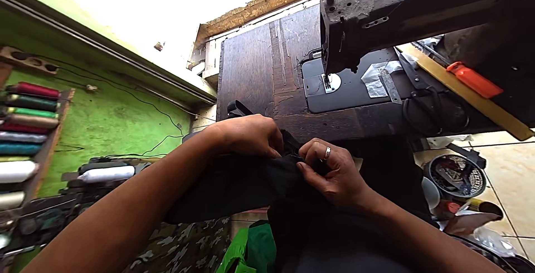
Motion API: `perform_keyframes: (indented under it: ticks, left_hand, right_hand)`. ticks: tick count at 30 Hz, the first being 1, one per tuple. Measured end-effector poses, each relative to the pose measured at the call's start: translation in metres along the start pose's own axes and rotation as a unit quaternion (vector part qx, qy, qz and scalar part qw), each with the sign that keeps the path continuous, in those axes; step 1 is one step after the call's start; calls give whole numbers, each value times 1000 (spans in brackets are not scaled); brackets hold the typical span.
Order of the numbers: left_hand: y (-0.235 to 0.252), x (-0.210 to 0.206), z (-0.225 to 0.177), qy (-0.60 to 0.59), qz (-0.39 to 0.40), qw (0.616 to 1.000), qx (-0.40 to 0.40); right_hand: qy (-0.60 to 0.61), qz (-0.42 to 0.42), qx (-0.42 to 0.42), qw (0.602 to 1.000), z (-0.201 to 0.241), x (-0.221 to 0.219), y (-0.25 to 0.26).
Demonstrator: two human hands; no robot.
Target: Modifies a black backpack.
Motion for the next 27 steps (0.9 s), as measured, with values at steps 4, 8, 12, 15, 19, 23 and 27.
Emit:
perform_keyframes:
  ticks: [4, 8, 12, 15, 19, 23, 27]
  left_hand:
    - [-10, -2, -9, 89, -136, 987, -1]
    - [-13, -17, -10, 238, -288, 918, -133]
    - [-12, -22, -2, 245, -263, 904, -230]
    - [-15, -25, 3, 211, -241, 916, -242]
    - [-15, -39, 7, 245, -222, 923, -196]
    - [-29, -59, 9, 182, -239, 937, -176]
    - [-53, -103, 16, 113, -350, 908, -201]
  right_hand:
    - [-24, -17, 21, 999, -1, -1, -2]
    - [-14, -21, -12, 1000, -4, 0, -1]
    - [-27, 29, -79, 996, -4, 8, 2]
    - [-58, 127, -141, 980, -5, 21, 7]
    - [-94, 195, -145, 966, -4, 32, 10]
    - [-135, 148, -7, 980, -2, 35, 7]
    - [-136, 159, 92, 973, 4, 32, 9]
Point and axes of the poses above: each hand's wrist, its own y-axis towards the middle knuckle, its own x-axis out of the back of the hand, z = x × y, the point moved 2 cm from there along y, towards the middle knuckle, and after that the axes turned 6 degrees about -y, right-handed, at the moved point
